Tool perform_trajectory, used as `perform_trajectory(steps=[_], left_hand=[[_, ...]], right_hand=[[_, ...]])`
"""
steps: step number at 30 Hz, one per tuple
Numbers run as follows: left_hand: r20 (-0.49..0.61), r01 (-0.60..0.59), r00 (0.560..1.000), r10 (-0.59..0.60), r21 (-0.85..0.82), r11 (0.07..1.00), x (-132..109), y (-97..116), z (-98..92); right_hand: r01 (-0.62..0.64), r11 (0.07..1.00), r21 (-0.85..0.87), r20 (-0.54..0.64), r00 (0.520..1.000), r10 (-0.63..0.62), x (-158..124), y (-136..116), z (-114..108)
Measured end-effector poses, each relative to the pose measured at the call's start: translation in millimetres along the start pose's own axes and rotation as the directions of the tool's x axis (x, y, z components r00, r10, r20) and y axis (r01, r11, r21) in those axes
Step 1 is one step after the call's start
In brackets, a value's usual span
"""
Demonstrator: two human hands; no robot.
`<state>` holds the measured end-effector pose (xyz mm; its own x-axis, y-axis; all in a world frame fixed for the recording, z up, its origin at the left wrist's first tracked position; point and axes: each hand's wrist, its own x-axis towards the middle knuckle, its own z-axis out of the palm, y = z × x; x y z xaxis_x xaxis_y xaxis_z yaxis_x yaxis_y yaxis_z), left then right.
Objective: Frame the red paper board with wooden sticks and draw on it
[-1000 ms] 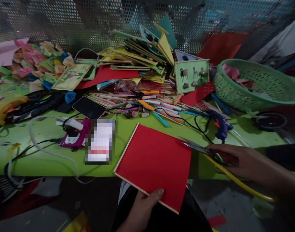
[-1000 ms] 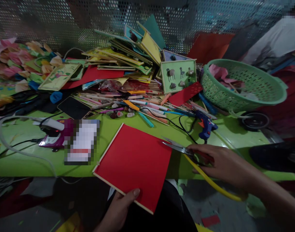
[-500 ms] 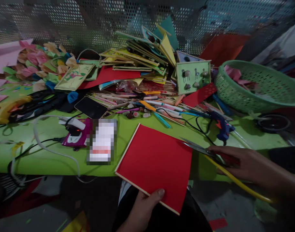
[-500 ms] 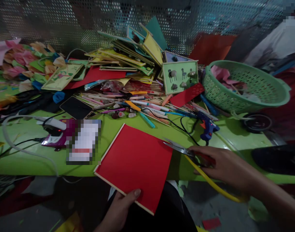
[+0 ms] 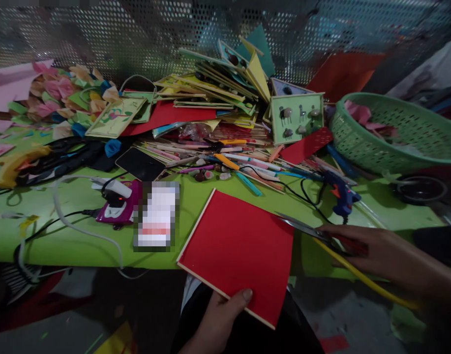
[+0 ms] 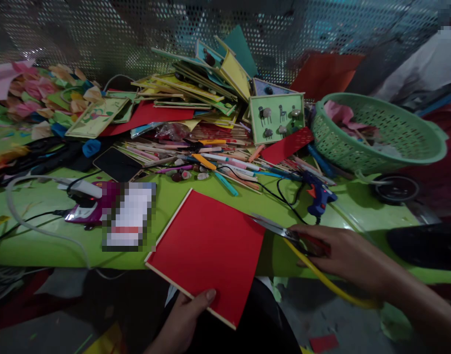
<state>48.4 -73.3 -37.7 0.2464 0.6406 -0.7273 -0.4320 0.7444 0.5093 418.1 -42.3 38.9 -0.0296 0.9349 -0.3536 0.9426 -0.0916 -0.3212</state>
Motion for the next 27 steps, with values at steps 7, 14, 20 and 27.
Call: perform_trajectory(steps=[7, 14, 20, 27], left_hand=[[0.001, 0.001, 1.000, -0.001, 0.000, 1.000, 0.0, 0.1, 0.0], [-0.004, 0.010, 1.000, -0.010, -0.028, 1.000, -1.6, 1.4, 1.9], [0.014, -0.003, 1.000, 0.003, -0.004, 1.000, -0.7, 1.4, 0.1], [-0.005, 0.032, 0.999, -0.032, -0.003, 0.999, -3.3, 4.1, 3.6]], right_hand=[[0.008, 1.000, 0.023, -0.004, 1.000, -0.008, 1.2, 0.7, 0.9], [-0.003, 0.998, 0.057, -0.006, 1.000, 0.004, 2.8, -8.6, -5.1], [-0.009, 0.999, 0.050, -0.017, 1.000, 0.010, 3.8, -20.6, -10.7], [-0.013, 0.999, 0.037, 0.000, 1.000, 0.013, 2.9, -15.6, -3.4]])
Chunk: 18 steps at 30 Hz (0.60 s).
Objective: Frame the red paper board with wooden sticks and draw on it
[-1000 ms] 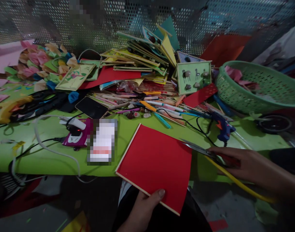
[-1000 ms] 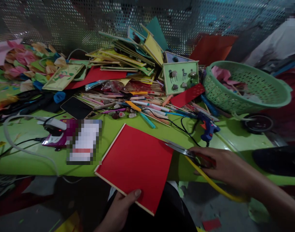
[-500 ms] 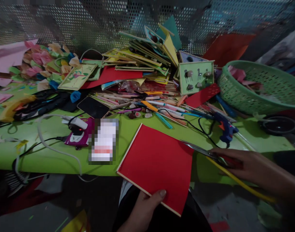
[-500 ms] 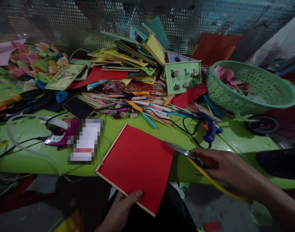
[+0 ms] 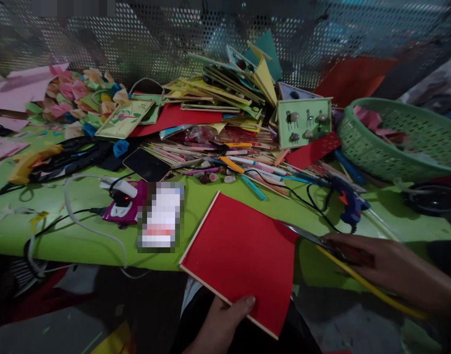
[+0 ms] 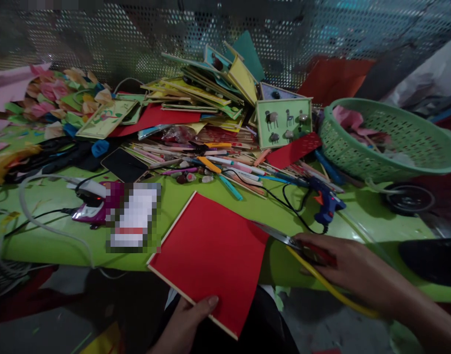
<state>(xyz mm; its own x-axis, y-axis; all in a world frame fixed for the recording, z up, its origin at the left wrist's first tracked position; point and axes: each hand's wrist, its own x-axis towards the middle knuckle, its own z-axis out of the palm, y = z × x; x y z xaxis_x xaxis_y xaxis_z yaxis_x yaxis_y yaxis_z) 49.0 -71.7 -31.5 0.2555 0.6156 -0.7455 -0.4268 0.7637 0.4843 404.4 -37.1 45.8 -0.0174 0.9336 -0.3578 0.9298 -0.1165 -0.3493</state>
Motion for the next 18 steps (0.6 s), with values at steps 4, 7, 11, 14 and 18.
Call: perform_trajectory(steps=[4, 7, 11, 14, 18], left_hand=[[0.016, -0.009, 1.000, 0.009, 0.017, 1.000, -2.2, 3.0, 0.8], [0.024, -0.008, 1.000, 0.008, 0.019, 1.000, -2.6, 3.7, 0.7], [0.046, 0.000, 0.999, -0.001, 0.007, 1.000, -1.8, 2.3, -0.7], [0.055, 0.003, 0.998, -0.004, 0.026, 1.000, -0.8, 0.9, -2.9], [0.081, 0.001, 0.997, -0.006, 0.053, 0.999, 0.7, -0.6, -6.4]], right_hand=[[-0.010, 1.000, -0.028, -0.002, 1.000, 0.010, 1.2, 6.5, 6.9], [-0.013, 1.000, -0.026, 0.010, 1.000, 0.013, 1.3, 9.4, 9.3], [-0.040, 0.999, -0.007, 0.027, 0.999, 0.040, 0.3, 10.6, 7.8], [-0.070, 0.997, 0.035, 0.058, 0.996, 0.068, -0.2, 13.3, 7.2], [-0.121, 0.984, 0.134, 0.113, 0.988, 0.106, -1.0, 22.0, 10.4]])
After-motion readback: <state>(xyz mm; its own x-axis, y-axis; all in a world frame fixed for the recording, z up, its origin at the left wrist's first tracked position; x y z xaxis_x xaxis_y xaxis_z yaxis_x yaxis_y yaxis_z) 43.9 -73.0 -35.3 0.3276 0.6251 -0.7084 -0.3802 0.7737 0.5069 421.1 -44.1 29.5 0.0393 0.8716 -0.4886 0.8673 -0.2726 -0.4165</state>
